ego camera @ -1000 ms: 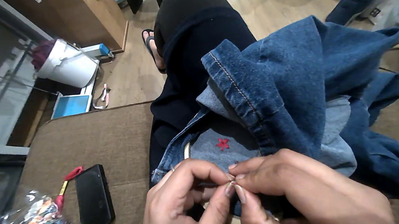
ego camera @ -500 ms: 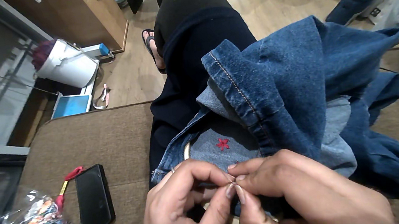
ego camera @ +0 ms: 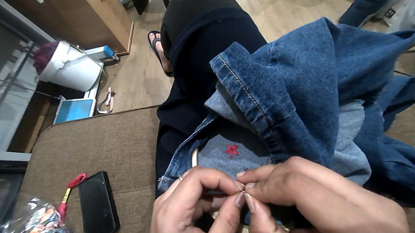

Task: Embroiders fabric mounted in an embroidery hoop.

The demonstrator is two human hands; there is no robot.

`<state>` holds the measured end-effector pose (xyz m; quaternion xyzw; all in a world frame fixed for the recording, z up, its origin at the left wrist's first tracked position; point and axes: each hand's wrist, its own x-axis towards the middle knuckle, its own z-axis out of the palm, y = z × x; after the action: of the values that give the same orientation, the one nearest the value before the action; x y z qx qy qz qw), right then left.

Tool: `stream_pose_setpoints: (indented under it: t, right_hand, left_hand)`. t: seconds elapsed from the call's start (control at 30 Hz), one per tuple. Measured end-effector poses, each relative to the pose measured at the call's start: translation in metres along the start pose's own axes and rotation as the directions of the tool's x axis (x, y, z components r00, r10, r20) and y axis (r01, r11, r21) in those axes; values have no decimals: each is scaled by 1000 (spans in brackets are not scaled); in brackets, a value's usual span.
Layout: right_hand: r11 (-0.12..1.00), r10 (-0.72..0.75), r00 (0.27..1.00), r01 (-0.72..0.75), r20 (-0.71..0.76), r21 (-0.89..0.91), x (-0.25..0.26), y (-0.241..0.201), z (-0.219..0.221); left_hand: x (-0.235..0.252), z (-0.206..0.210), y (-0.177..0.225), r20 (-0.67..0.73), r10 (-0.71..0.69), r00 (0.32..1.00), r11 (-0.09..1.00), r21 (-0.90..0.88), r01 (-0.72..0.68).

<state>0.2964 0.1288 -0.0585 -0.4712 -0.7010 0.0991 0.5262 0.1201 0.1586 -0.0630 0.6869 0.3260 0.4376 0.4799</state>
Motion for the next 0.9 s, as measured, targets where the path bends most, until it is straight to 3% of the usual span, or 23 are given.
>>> stream_pose_setpoints:
  t: [0.9]
  right_hand:
    - [1000, -1, 1000, 1, 9, 20, 0, 1, -1]
  left_hand:
    - [0, 0, -1, -1, 8, 1000, 1000, 3, -8]
